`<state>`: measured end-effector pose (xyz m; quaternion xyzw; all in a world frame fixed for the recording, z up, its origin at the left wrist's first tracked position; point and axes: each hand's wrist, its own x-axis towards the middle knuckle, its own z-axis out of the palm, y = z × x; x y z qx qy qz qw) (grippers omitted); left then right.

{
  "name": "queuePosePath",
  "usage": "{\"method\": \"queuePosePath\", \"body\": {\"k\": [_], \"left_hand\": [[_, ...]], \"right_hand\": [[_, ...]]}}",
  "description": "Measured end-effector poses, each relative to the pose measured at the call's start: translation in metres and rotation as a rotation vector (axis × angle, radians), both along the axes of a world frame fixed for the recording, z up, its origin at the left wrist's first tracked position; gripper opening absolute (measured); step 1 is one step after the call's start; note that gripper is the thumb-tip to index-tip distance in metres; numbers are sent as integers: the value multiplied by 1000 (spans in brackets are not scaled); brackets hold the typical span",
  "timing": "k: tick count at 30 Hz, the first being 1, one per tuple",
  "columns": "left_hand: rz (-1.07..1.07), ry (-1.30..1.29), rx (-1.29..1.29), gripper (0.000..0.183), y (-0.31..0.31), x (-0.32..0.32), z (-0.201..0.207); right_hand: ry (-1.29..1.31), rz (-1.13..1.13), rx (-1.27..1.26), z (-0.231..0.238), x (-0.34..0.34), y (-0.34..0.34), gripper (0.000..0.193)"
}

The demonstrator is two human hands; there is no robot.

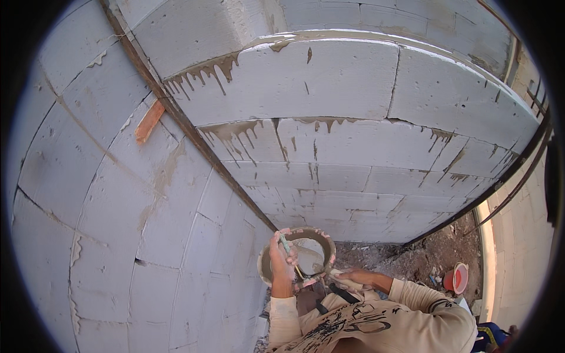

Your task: The person aligns a metal rod against a partially built white block wall, then scoops mortar from a bucket with a trowel and applies it to a block. The block is placed on the wall and tapped with a hammer to set it in place. The person repeats the process by applying mortar to the wall and preparing another block.

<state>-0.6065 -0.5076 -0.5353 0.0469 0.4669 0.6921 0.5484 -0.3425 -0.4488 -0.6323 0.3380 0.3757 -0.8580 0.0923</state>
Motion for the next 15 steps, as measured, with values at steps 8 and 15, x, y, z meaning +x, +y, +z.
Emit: {"method": "queuePosePath", "body": {"k": [8, 15], "left_hand": [[121, -36, -87, 62, -24, -32, -9], [196, -109, -72, 52, -47, -52, -15]], "right_hand": [[-9, -47, -217, -11, -26, -3, 44], [167, -101, -361, 12, -45, -2, 41]]}}
